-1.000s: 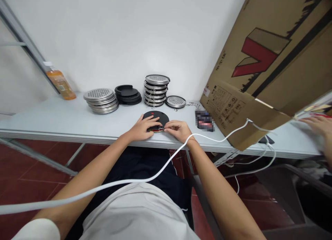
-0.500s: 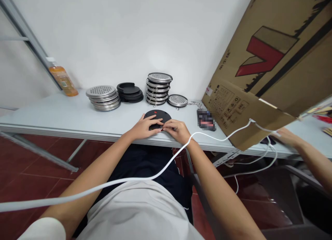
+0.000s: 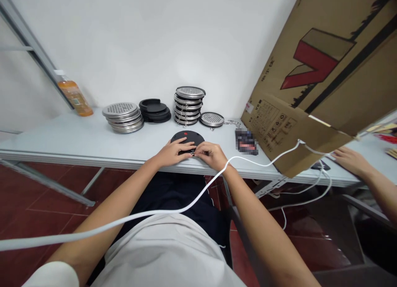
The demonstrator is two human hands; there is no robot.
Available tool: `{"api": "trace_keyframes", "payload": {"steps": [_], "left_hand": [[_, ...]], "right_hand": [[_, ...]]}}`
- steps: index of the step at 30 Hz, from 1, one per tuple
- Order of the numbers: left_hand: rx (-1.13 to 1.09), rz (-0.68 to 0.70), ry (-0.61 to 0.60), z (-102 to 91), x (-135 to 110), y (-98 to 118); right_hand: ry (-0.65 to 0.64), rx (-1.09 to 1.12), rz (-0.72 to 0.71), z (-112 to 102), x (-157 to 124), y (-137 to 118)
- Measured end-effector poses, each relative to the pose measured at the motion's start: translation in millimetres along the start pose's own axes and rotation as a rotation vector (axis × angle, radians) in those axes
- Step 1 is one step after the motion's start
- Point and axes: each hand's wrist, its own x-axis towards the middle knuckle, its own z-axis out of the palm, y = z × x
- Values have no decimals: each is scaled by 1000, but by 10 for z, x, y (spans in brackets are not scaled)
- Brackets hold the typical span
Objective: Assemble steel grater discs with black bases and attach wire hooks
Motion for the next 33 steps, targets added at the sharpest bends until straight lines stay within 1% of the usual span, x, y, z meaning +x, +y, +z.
{"api": "trace_keyframes", "payload": {"steps": [7,16,24,33], "left_hand": [[20,4,9,8,0,-16],[11,4,-4,32,14,-54],[-30,-19,15,38,38,-55],[-56,-13,27,56,73,-97]], "right_hand": [[1,-41,9,7,9,15],[-49,-76,30,-2,43,-27],[-29,-159,10,16,38,-19],[-36,-177,-44,13,41,10]]}}
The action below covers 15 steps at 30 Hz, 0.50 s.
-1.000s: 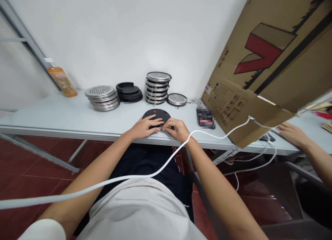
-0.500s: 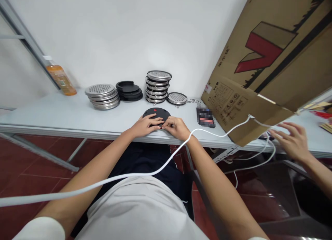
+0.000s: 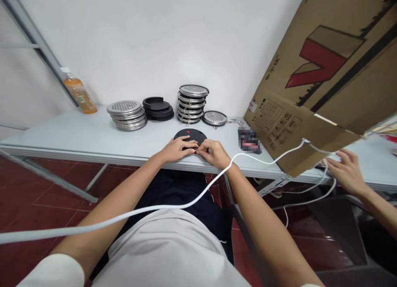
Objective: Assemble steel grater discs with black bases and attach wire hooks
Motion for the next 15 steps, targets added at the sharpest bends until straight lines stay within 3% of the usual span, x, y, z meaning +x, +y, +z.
{"api": "trace_keyframes", "payload": {"steps": [15], "left_hand": [[-23,48,7,-3,3,-27]], "right_hand": [[-7,-141,-140,45,-53,-4]]}}
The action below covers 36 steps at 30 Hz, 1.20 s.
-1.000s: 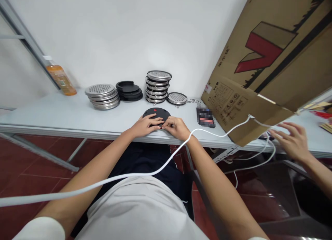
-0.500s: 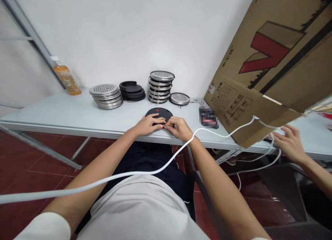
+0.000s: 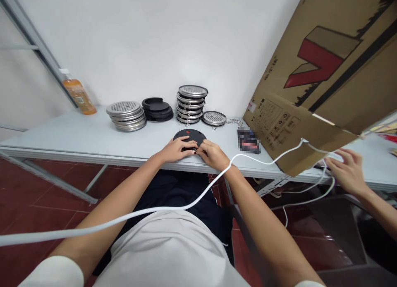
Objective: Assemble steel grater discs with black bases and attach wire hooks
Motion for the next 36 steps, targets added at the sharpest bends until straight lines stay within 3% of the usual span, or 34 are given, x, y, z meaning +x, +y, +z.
{"api": "trace_keyframes", "payload": {"steps": [7,12,23,36], "left_hand": [[35,-17,-7,0,5,-3],[44,-24,-16,-5,-2,17],[-1,-28,-28,-30,1,59],[-28,-22,-18,-13,25,23]], "right_hand": [[-25,-84,-67,-22,-7,10],[-119,-117,-100,-97,43,26],[-278,-56,-53,-263,272,-5],[-315,69,203,-265,366,-3]]}}
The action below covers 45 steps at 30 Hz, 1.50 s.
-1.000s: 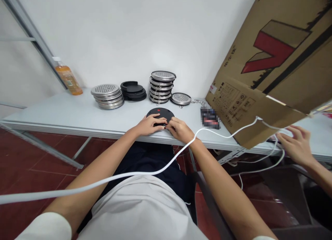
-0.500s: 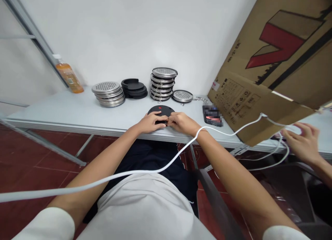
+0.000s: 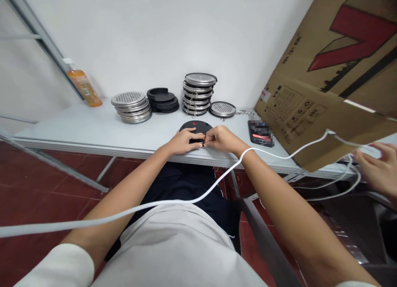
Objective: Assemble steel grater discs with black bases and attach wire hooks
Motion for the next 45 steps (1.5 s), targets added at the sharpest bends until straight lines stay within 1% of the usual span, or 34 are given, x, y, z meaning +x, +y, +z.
{"api": "trace_keyframes", "payload": {"steps": [12,16,25,28,36,40,43,45], "left_hand": [[-19,-7,-8,-8,21,7],[-30,-4,-4,-6,36,-15],[-22,-20,3,-15,49,11],[-13,-17,10,-15,40,30],[19,-19,45,5,9,65],[47,-70,62,17,1,72],[47,-86,56,22,0,76],[47,-90,63,25,-3,76]], "right_hand": [[-97,-149,-43,-53,78,3],[-140,-196,-33,-79,109,-26],[-160,-249,-44,-83,127,-5],[-166,-229,-37,-91,125,18],[-80,-111,21,-101,23,-11],[2,-57,18,-57,-18,26],[9,-53,13,-37,-35,56],[38,-65,-12,-12,-63,58]]}}
